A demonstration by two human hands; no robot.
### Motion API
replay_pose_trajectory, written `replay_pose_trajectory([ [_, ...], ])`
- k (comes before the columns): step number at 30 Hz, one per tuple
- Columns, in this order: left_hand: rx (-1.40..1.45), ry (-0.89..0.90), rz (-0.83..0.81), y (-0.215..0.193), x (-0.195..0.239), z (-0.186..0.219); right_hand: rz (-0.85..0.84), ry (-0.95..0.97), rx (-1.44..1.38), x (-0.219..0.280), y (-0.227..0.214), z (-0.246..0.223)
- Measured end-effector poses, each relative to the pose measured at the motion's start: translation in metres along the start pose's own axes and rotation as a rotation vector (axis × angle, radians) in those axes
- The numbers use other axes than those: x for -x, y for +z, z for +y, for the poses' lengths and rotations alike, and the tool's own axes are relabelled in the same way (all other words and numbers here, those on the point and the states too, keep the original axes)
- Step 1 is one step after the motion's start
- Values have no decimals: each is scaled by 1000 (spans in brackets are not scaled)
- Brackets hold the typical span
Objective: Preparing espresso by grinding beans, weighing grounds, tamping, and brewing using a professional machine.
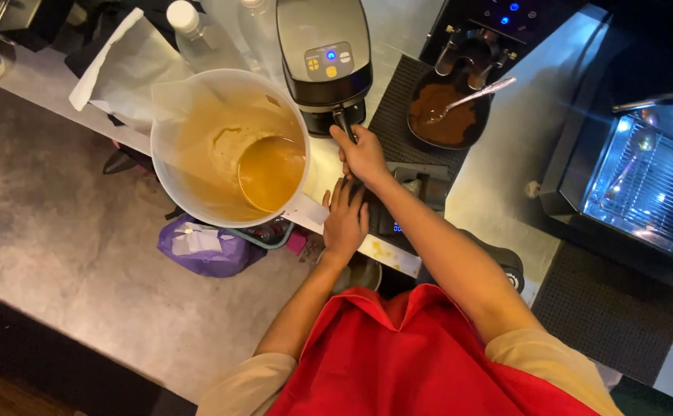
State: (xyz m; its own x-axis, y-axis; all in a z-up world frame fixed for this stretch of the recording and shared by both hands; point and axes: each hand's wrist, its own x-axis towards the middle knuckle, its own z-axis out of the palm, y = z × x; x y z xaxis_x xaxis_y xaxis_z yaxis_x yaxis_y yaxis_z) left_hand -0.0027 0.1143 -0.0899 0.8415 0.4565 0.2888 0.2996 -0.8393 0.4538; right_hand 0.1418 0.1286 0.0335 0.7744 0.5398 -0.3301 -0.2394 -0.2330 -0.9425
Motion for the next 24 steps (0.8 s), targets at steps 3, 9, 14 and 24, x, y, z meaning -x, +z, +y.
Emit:
replay_pose_trajectory([
  [3,21,-6,6,6,1,0,28,-23,68,4,-3,-1],
  [9,19,-25,-8,-5,-2,3,43,-29,54,7,6,0],
  [14,-5,-4,28,-8,-4,3,50,-10,66,8,9,0],
  [24,22,-32,-30,-6,-2,4,62,-43,58,8,8,3],
])
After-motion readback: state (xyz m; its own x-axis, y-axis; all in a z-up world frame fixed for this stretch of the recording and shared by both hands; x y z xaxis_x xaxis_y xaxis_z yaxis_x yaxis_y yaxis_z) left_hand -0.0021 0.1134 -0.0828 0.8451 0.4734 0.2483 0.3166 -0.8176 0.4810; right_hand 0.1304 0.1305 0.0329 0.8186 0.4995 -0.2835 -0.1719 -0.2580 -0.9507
